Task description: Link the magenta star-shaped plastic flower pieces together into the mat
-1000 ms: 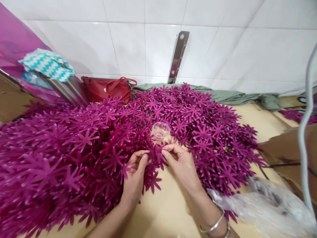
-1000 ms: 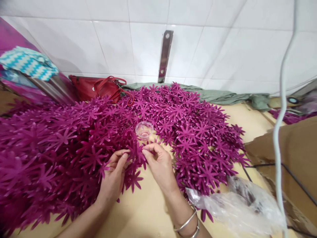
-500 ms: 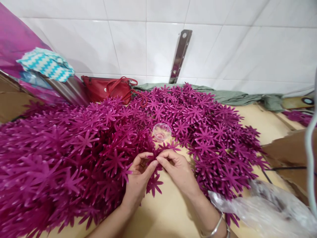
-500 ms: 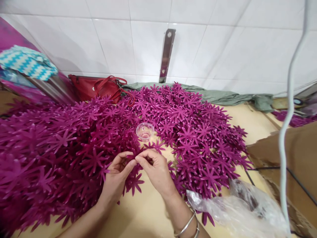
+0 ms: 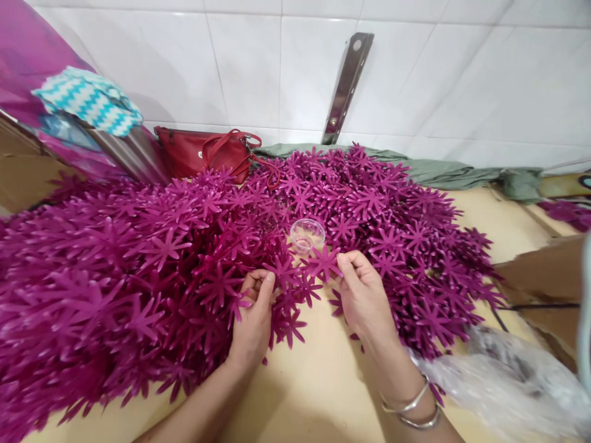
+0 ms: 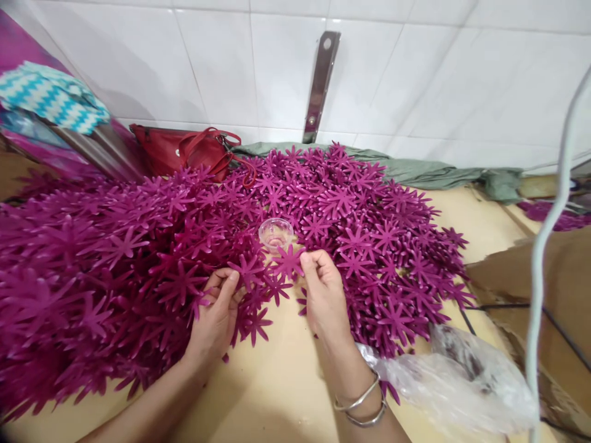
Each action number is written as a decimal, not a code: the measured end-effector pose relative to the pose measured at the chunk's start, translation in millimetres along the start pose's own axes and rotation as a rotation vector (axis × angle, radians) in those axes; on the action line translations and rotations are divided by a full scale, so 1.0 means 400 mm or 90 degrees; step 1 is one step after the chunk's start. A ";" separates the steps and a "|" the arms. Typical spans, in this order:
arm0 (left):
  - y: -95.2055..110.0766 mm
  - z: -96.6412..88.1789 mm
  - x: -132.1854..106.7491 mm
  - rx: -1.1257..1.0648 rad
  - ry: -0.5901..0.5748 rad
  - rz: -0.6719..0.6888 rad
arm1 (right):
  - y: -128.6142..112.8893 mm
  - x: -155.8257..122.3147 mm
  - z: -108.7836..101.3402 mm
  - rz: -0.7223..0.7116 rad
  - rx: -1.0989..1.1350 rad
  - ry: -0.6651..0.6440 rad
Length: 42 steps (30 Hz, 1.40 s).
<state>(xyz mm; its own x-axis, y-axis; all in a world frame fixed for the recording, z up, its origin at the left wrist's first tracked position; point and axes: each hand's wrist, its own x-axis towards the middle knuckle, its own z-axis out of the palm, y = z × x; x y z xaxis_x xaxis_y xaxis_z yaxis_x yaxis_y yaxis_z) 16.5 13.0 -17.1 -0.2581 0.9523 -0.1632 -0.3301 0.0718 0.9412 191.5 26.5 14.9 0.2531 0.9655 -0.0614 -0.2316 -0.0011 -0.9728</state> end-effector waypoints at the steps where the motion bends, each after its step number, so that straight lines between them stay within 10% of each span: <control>1: 0.001 0.000 0.000 -0.004 -0.002 -0.002 | -0.001 0.003 -0.004 -0.017 -0.019 0.006; 17: 0.016 0.007 -0.023 -0.033 -0.114 -0.011 | -0.015 -0.051 0.056 -0.399 -0.415 -0.131; 28: 0.006 0.003 -0.021 -0.049 -0.114 -0.059 | -0.021 -0.048 0.059 -0.311 -0.339 -0.154; 42: 0.021 0.018 -0.012 -0.162 -0.041 -0.053 | 0.013 -0.008 0.039 0.064 0.133 -0.057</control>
<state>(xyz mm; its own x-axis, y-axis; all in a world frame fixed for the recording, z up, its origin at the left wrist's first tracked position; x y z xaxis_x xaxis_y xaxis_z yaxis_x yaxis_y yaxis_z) 21.5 11.4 -6.2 -0.1658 0.9636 -0.2096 -0.5667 0.0809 0.8199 174.7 27.6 13.3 0.1365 0.9826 -0.1257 -0.4423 -0.0531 -0.8953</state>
